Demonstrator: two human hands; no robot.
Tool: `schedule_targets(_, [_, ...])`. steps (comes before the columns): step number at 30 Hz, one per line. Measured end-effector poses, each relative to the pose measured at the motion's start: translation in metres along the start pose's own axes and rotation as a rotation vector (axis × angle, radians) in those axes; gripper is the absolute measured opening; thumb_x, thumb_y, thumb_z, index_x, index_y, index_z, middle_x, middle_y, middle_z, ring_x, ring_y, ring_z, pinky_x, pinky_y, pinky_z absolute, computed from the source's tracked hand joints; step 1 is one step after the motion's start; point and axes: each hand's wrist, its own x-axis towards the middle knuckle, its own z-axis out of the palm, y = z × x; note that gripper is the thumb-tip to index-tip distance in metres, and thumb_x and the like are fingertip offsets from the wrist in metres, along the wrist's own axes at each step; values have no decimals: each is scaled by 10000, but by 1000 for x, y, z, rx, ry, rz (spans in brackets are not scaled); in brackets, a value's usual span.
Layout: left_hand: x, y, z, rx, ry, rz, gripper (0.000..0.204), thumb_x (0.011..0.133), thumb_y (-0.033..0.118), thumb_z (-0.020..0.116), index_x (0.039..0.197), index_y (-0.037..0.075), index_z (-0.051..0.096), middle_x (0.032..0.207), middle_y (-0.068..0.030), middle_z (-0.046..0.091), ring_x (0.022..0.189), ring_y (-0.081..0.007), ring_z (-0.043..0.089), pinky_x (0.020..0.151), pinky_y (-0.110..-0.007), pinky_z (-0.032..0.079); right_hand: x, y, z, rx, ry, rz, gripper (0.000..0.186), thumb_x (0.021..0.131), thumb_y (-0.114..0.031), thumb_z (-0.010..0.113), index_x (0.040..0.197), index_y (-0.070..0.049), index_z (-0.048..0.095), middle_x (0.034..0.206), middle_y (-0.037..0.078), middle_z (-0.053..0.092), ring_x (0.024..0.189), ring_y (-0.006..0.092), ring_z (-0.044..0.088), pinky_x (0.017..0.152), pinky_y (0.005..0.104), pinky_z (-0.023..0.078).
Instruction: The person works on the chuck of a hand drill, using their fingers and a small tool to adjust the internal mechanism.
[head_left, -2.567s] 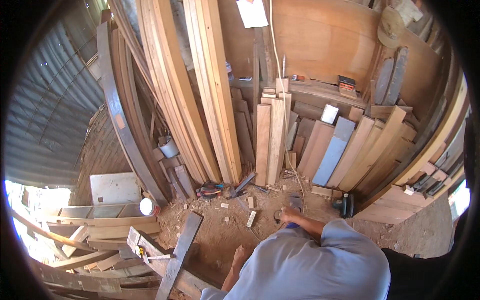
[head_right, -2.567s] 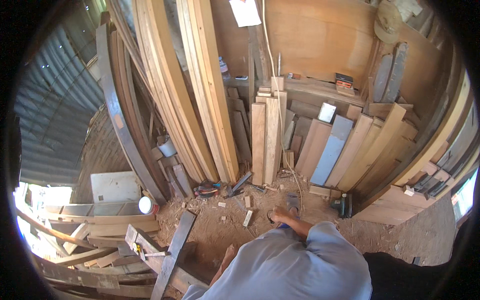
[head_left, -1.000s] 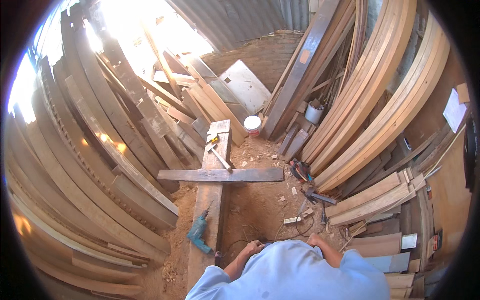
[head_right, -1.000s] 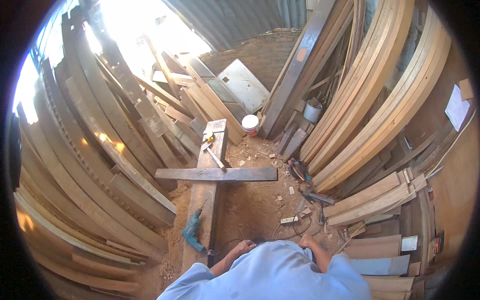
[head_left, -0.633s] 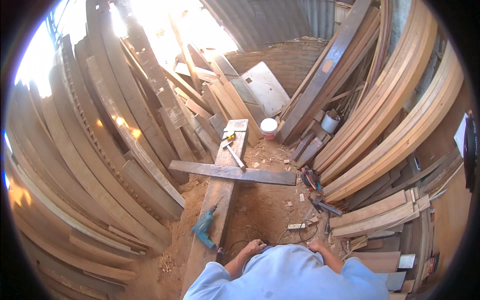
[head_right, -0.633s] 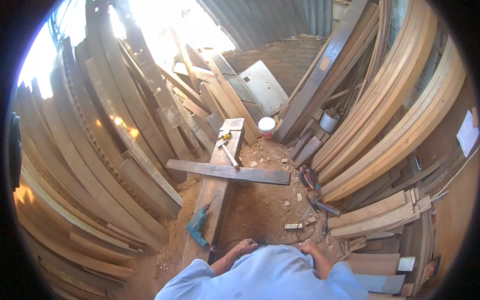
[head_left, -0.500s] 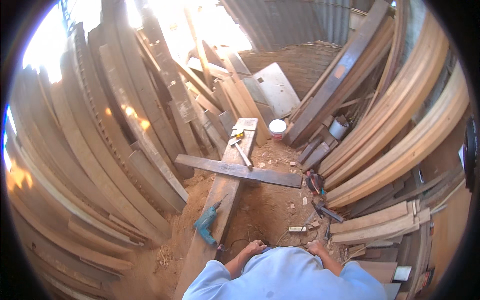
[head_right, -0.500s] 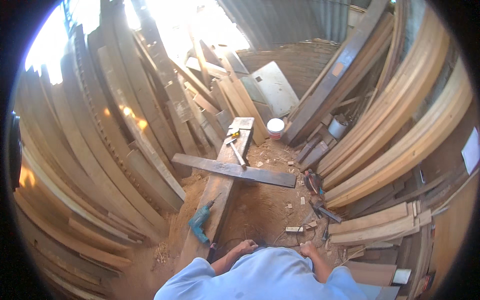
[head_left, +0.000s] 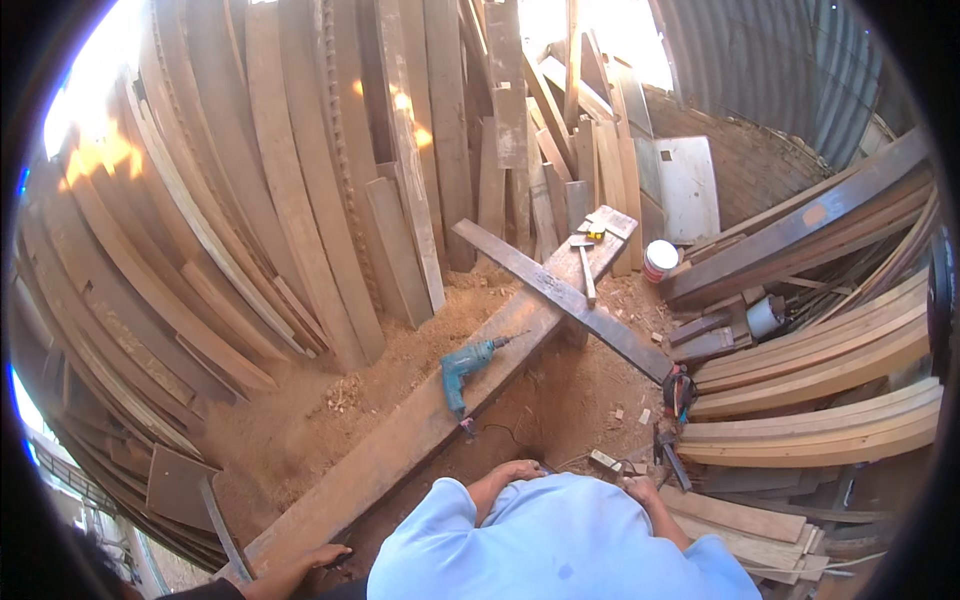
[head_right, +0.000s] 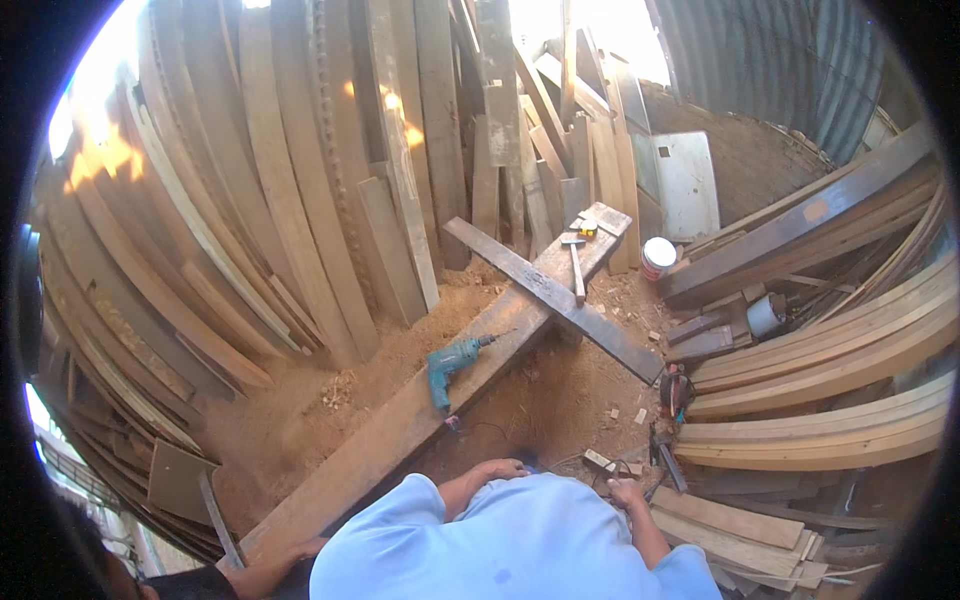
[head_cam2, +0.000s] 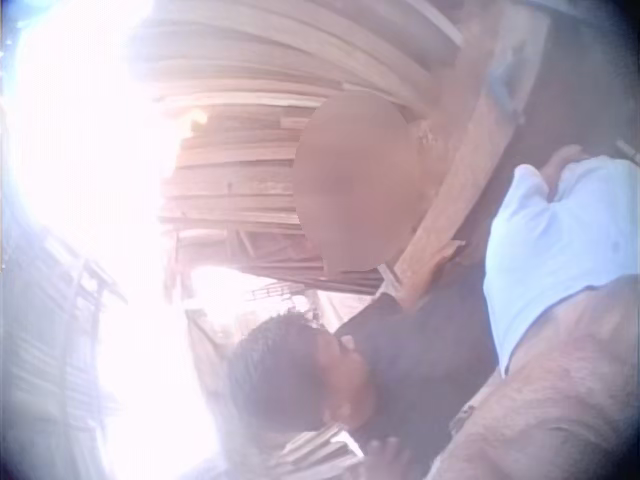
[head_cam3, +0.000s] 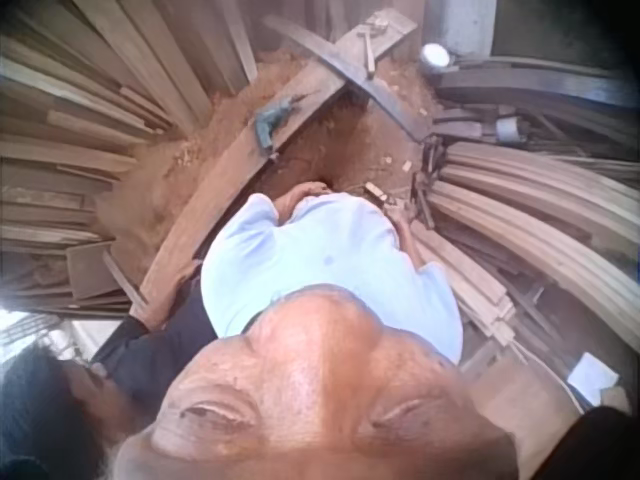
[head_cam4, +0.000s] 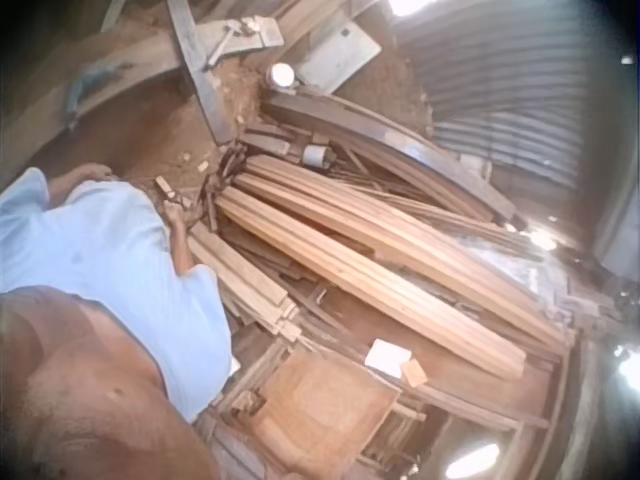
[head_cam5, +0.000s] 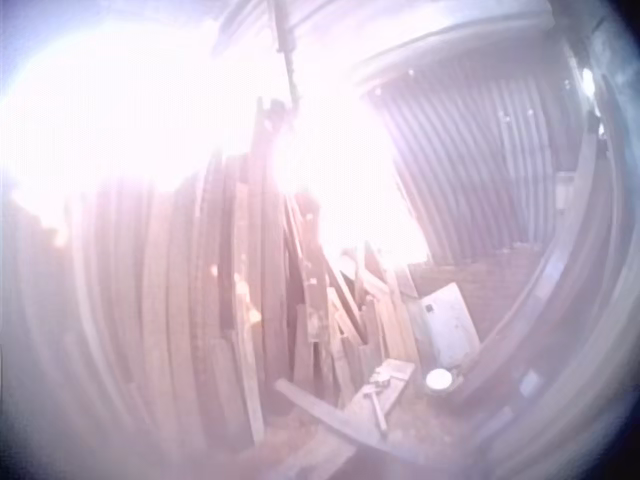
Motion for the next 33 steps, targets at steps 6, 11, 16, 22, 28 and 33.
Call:
schedule_targets(6, [-22,26,-27,-482,-168,123,714,1003,631,415,1413,59,536,1404,-121,558,1274,-286,515,1080,-424,405,-7,-7,-3,947,-347,58,509,1024,-474,529,1049,-10,736,1085,85,712,967,200,656,887,370,511])
schedule_targets(11, [-76,84,-45,-461,-191,196,731,1003,642,401,1390,38,541,1447,-124,520,1309,-284,490,1099,-414,381,-14,-51,-34,667,-261,-229,449,1018,-410,561,1053,8,719,952,73,690,843,132,605,756,299,505])
schedule_targets(16, [-46,106,-44,-71,-95,299,695,1007,586,451,1385,8,522,1339,-137,582,1236,-259,535,1076,-392,403,3,-70,-40,425,87,-129,388,975,-336,580,952,18,738,833,70,719,739,174,630,700,363,504])
schedule_targets(22, [-70,120,-86,-327,37,357,586,976,418,613,1387,11,520,1246,-147,624,1104,-209,591,952,-352,492,-26,-95,-72,226,481,-174,310,846,-290,687,812,18,709,801,221,696,770,306,702,698,435,530])
schedule_targets(28, [-117,147,-121,-582,-264,691,676,987,480,579,1476,40,425,1366,-159,562,1258,-227,520,1071,-377,404,-21,-67,-75,265,450,-209,322,888,-299,668,943,15,713,875,204,710,821,277,685,742,398,523])
schedule_targets(33, [-108,123,-61,-217,-470,633,758,1020,610,371,1558,80,306,1589,-172,329,1467,-291,304,1205,-429,217,-47,-33,13,454,-143,-63,410,913,-317,597,1102,29,711,1159,266,676,1112,391,647,971,429,494])
